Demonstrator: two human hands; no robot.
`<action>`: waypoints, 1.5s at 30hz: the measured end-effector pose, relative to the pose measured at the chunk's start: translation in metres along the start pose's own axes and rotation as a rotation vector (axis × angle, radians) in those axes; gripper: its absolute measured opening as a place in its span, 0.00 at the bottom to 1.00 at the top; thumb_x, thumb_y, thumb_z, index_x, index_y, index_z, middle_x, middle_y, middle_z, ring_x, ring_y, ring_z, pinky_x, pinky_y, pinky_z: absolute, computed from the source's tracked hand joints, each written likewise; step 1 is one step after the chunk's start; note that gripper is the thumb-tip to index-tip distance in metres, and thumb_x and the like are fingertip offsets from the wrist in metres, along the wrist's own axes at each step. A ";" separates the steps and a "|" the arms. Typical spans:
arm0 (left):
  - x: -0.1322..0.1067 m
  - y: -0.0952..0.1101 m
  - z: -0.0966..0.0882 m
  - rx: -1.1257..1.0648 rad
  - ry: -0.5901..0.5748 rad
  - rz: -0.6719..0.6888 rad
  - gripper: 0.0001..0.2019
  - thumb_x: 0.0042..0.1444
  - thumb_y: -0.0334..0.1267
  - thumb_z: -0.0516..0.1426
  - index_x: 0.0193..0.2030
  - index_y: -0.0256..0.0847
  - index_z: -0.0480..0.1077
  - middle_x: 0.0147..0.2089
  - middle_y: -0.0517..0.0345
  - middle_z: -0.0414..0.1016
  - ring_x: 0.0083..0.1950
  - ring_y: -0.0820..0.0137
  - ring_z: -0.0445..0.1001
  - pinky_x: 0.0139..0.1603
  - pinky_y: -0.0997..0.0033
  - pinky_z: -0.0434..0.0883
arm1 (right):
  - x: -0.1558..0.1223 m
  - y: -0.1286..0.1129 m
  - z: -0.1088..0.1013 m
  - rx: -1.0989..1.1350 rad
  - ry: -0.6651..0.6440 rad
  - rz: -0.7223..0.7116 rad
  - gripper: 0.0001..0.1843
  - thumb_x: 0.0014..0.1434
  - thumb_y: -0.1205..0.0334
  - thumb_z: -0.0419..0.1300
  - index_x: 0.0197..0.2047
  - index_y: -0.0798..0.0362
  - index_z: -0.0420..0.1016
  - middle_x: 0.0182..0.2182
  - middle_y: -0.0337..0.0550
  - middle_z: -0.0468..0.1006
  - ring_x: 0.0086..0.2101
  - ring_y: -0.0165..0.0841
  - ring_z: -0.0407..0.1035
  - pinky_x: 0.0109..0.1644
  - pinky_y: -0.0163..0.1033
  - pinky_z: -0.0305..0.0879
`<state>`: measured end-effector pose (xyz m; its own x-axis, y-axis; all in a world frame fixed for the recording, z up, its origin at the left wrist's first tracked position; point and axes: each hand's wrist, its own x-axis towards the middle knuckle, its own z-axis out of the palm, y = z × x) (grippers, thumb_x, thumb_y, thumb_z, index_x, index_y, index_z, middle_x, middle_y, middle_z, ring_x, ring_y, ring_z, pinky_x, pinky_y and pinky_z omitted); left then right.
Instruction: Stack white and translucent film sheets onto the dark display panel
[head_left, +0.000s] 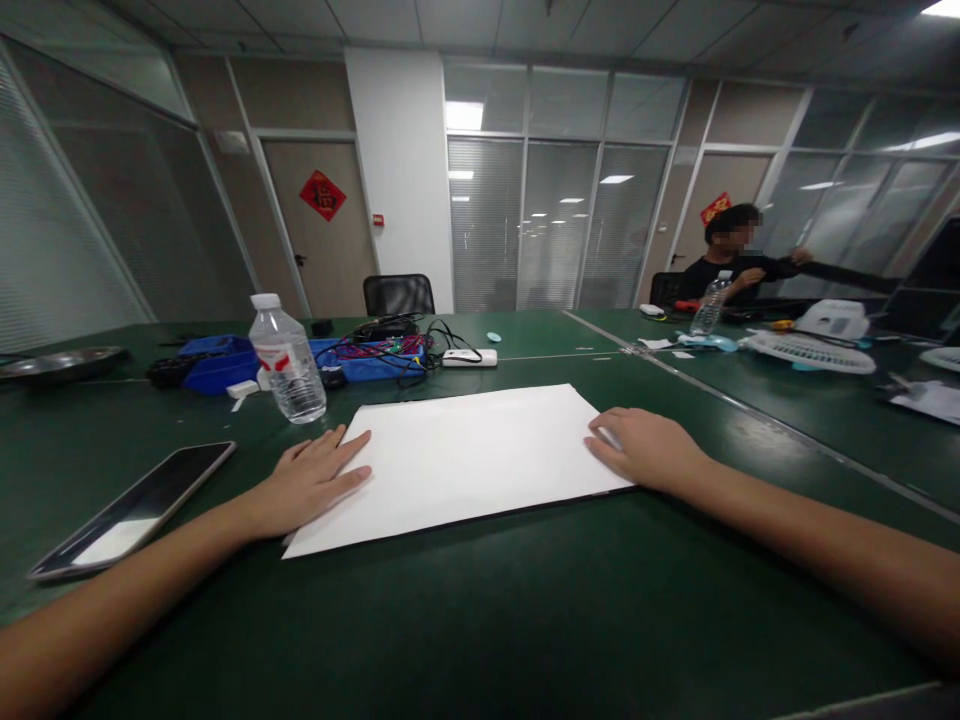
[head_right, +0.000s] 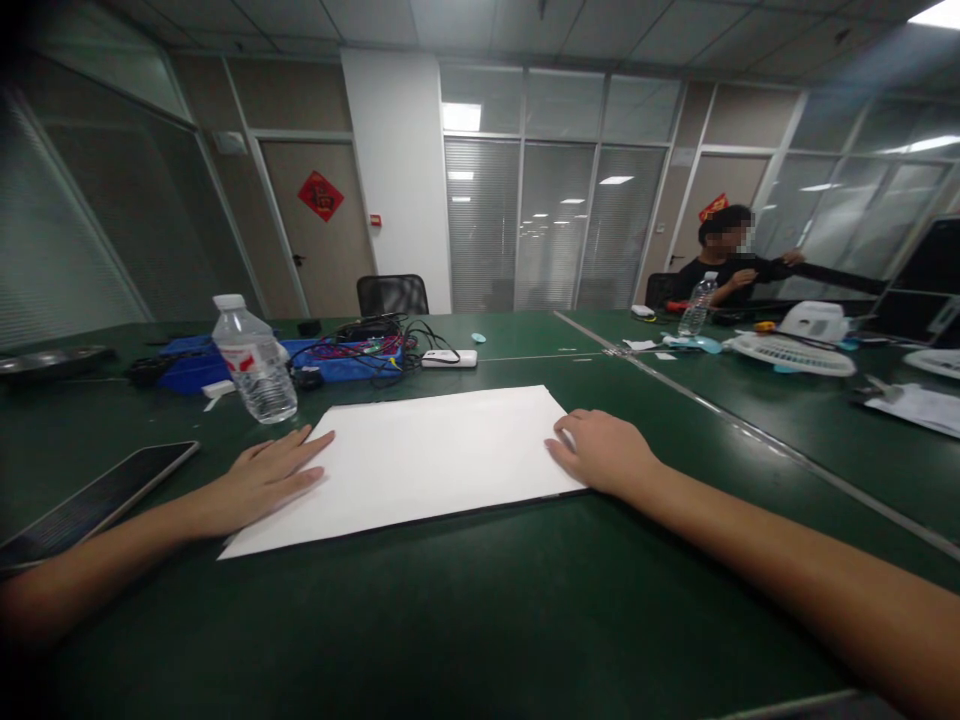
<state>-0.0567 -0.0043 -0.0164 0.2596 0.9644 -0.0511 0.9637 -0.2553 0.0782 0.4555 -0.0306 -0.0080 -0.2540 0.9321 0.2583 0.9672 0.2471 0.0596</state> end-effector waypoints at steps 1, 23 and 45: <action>-0.001 0.001 -0.001 0.002 -0.004 0.005 0.44 0.66 0.69 0.39 0.81 0.45 0.46 0.83 0.45 0.39 0.83 0.49 0.40 0.78 0.41 0.44 | 0.000 0.000 0.001 -0.005 0.001 0.004 0.31 0.71 0.39 0.46 0.56 0.50 0.81 0.55 0.53 0.81 0.50 0.49 0.76 0.48 0.53 0.75; -0.004 -0.003 -0.005 0.001 0.006 0.060 0.39 0.68 0.63 0.42 0.80 0.46 0.48 0.82 0.47 0.44 0.82 0.47 0.42 0.77 0.40 0.50 | -0.010 -0.003 -0.004 0.256 0.010 -0.559 0.43 0.63 0.36 0.64 0.75 0.45 0.64 0.71 0.54 0.67 0.68 0.50 0.63 0.70 0.61 0.60; 0.018 -0.044 0.003 -0.261 0.229 0.041 0.38 0.63 0.61 0.47 0.73 0.40 0.68 0.74 0.50 0.67 0.73 0.50 0.68 0.75 0.53 0.62 | -0.015 -0.003 -0.019 -0.100 0.510 -1.081 0.21 0.69 0.66 0.59 0.63 0.44 0.77 0.58 0.47 0.81 0.52 0.40 0.79 0.49 0.43 0.80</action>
<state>-0.0942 0.0238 -0.0237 0.2481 0.9519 0.1799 0.8967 -0.2960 0.3291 0.4562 -0.0500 0.0059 -0.9245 0.0369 0.3795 0.2574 0.7946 0.5499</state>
